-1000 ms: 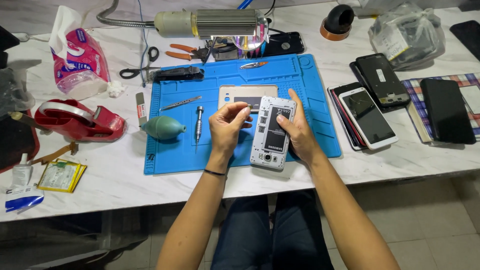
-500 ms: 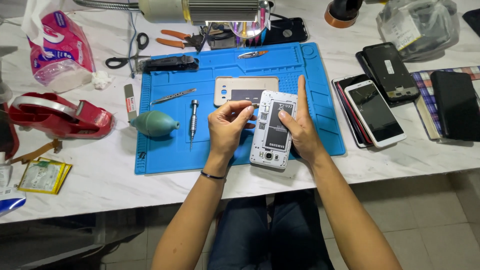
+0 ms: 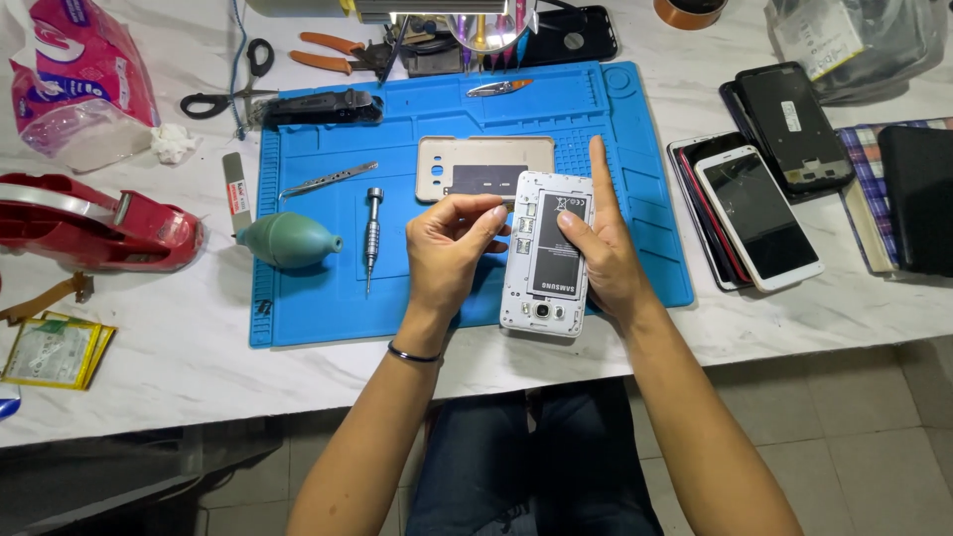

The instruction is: Reassembling a mobile phone by installing internal components and snapping the casing together.

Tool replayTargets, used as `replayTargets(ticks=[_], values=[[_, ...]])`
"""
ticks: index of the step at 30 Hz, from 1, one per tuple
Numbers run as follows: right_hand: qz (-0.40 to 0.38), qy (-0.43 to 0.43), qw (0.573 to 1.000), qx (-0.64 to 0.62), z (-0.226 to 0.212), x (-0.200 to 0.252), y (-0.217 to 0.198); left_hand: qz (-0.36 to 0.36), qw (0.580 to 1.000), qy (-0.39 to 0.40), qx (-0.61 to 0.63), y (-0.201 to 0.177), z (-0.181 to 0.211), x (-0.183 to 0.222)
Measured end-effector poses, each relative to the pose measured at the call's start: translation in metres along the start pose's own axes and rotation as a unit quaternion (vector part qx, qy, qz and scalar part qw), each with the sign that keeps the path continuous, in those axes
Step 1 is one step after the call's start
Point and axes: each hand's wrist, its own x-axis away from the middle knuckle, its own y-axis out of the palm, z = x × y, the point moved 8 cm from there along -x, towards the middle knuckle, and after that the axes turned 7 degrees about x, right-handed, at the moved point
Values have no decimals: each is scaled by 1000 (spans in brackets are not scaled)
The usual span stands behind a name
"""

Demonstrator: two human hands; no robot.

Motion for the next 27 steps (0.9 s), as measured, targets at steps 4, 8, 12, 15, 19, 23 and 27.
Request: replayTargets(ticks=[4, 8, 12, 15, 19, 23, 27], values=[[-2, 13, 1000, -20, 2, -2, 0, 0, 1000, 0, 5, -2, -3, -1], [-3, 14, 1000, -26, 1, -2, 1, -5, 1000, 3, 14, -1, -2, 0], [-6, 9, 1000, -22, 1, -2, 2, -7, 1000, 2, 19, 0, 0, 0], [-10, 3, 1000, -7, -4, -4, 3, -7, 1000, 2, 22, 0, -2, 0], [-8, -8, 1000, 6, 2, -4, -2, -4, 1000, 7, 17, 1, -1, 0], [-15, -15, 1000, 22, 5, -5, -3, -3, 1000, 6, 18, 3, -2, -1], [-22, -23, 999, 41, 7, -5, -3, 4, 1000, 3, 15, 4, -1, 0]])
